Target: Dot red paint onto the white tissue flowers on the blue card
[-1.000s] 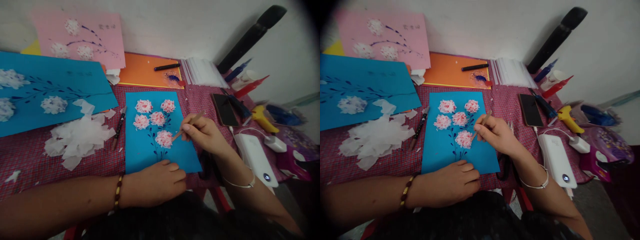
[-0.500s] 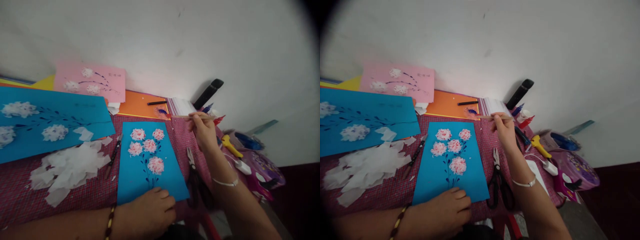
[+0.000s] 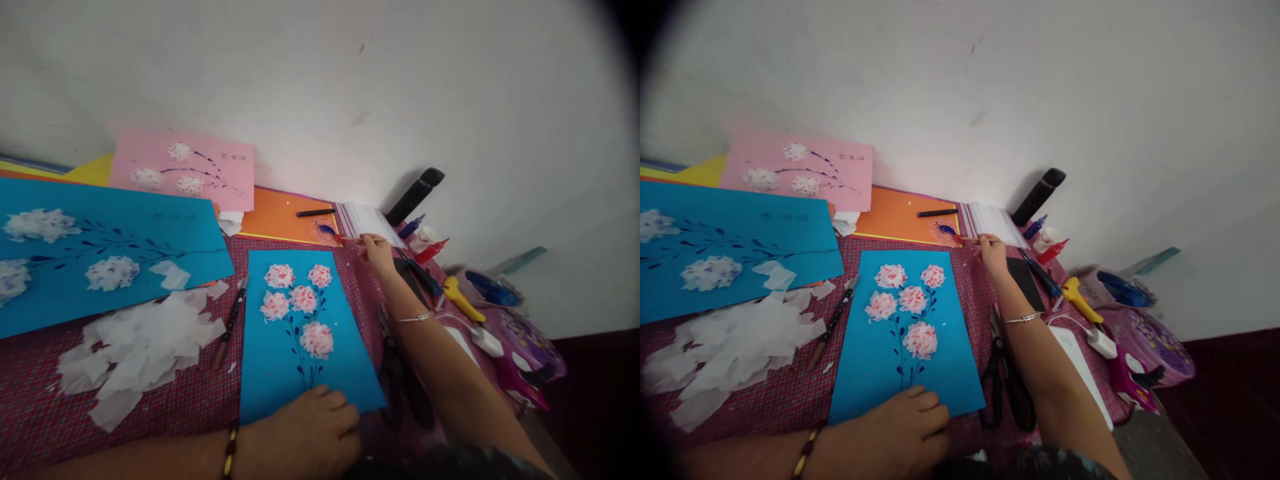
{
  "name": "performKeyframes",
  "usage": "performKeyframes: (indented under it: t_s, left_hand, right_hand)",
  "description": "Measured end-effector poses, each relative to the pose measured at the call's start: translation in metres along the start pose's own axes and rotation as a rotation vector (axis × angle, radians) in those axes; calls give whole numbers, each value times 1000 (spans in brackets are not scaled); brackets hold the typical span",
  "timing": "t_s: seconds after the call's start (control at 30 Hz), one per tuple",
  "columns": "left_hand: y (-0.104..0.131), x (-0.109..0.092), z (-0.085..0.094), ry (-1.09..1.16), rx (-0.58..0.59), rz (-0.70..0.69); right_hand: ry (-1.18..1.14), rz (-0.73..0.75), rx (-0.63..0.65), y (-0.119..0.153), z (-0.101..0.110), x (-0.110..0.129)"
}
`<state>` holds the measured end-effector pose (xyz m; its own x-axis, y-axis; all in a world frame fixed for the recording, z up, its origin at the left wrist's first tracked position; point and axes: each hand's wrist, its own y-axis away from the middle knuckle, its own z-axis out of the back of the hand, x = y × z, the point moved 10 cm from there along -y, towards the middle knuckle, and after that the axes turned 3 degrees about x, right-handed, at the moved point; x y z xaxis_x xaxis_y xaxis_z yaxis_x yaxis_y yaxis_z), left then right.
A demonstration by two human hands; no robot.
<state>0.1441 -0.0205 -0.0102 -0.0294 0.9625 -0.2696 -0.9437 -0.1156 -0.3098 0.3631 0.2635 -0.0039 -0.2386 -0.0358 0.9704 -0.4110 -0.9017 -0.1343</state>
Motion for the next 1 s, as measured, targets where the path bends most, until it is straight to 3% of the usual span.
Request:
performKeyframes:
  t_s: [0.13,0.27,0.5,0.6,0.73,1.0]
  left_hand:
    - [0,0,4,-4,-27,12]
    - [0,-1,12,15,-5,19]
    - [0,-3,18,61,95,7]
    - [-1,-2,18,84,111,-2]
    - [-2,-2,18,100,136,4]
    - [-5,-2,19,113,187,15]
  right_hand:
    - [-41,-29,11,-2,-3,-2]
    - [-84,-3,6,6,6,14]
    - [-176,82,-3,77,29,57]
    - [-186,212,122,115,18,81]
    - [-164,273,311,151,-3,94]
    - [71,285,572,169,-25,96]
